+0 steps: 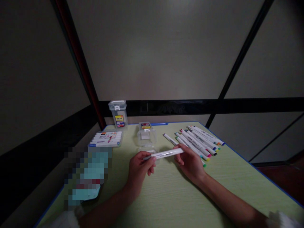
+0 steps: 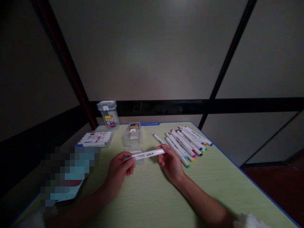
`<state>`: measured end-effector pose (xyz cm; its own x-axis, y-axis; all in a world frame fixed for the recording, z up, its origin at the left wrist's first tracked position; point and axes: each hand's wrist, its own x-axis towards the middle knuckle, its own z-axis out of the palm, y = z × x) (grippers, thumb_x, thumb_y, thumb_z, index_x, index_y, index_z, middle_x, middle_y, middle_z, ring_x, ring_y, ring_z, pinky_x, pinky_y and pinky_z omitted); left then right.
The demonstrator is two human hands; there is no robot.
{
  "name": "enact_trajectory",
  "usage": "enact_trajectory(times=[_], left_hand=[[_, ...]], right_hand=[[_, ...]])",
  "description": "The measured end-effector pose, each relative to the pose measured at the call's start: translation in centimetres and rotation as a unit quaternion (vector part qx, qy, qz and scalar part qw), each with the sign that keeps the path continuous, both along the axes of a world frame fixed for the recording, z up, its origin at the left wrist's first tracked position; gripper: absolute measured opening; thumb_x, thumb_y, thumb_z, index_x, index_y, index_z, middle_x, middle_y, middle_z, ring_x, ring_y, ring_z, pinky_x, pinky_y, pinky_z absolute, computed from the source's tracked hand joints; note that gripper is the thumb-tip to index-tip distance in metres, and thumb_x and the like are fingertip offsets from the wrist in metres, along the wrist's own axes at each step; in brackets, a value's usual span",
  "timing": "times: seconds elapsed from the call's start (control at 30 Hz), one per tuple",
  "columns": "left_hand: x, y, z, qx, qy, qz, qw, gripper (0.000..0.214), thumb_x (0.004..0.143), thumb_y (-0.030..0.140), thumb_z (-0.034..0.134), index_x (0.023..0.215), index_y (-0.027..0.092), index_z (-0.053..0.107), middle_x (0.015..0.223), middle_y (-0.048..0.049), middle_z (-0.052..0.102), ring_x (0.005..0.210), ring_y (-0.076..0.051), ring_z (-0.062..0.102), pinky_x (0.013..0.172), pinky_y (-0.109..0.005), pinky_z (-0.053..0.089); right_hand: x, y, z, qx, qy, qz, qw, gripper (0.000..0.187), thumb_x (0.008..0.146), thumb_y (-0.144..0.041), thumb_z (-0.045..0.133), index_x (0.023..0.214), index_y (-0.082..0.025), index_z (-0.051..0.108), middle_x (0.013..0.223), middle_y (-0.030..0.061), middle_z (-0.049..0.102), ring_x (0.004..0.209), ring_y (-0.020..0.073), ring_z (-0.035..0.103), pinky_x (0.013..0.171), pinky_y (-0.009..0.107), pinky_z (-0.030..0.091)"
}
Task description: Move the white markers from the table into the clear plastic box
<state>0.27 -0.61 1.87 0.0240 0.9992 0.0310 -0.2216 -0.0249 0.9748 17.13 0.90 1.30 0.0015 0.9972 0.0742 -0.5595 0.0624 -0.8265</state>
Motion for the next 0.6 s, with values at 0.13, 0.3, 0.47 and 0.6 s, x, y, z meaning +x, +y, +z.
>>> enact_trajectory(times=[0.13,0.3,0.47,0.6], left_hand=[[-0.17,0.33,-0.26,-0.007,0.003,0.028,1.0,0.024,0.061,0.029,0.067,0.072,0.013,0.053,0.053,0.0031,0.059,0.035,-0.004,0.044,0.035,-0.016,0.028],[-0.09,0.4,-0.57,0.002,0.061,0.026,0.998,0.018,0.065,0.03,0.061,0.066,0.015,0.053,0.048,0.0054,0.054,0.033,-0.005,0.041,0.034,-0.017,0.027],[-0.25,0.31,-0.6,0.129,0.222,0.092,0.962,0.002,0.064,0.017,0.059,0.062,0.016,0.058,0.056,0.002,0.056,0.052,-0.011,0.051,0.046,-0.021,0.037],[-0.58,0.52,-0.79,0.263,0.34,0.093,0.898,0.017,0.061,0.002,0.058,0.067,0.017,0.064,0.072,-0.0019,0.063,0.077,-0.017,0.056,0.072,-0.03,0.043]], right_hand=[[0.05,0.23,-0.07,0.002,0.004,-0.041,0.999,0.018,0.064,-0.033,0.064,0.066,-0.015,0.066,0.042,-0.002,0.051,0.035,0.0057,0.032,0.035,0.021,0.018],[0.07,0.45,-0.36,0.001,-0.01,-0.074,0.997,0.019,0.064,-0.032,0.066,0.07,-0.015,0.065,0.052,0.0009,0.061,0.036,0.0045,0.035,0.033,0.018,0.021],[0.07,0.4,-0.45,-0.003,-0.022,-0.068,0.997,0.022,0.064,-0.035,0.067,0.072,-0.015,0.063,0.056,0.0015,0.064,0.036,0.0033,0.036,0.033,0.015,0.024],[0.08,0.34,-0.43,0.007,-0.037,-0.059,0.998,0.023,0.065,-0.036,0.066,0.075,-0.015,0.064,0.061,0.0028,0.066,0.037,0.0036,0.036,0.033,0.015,0.025]])
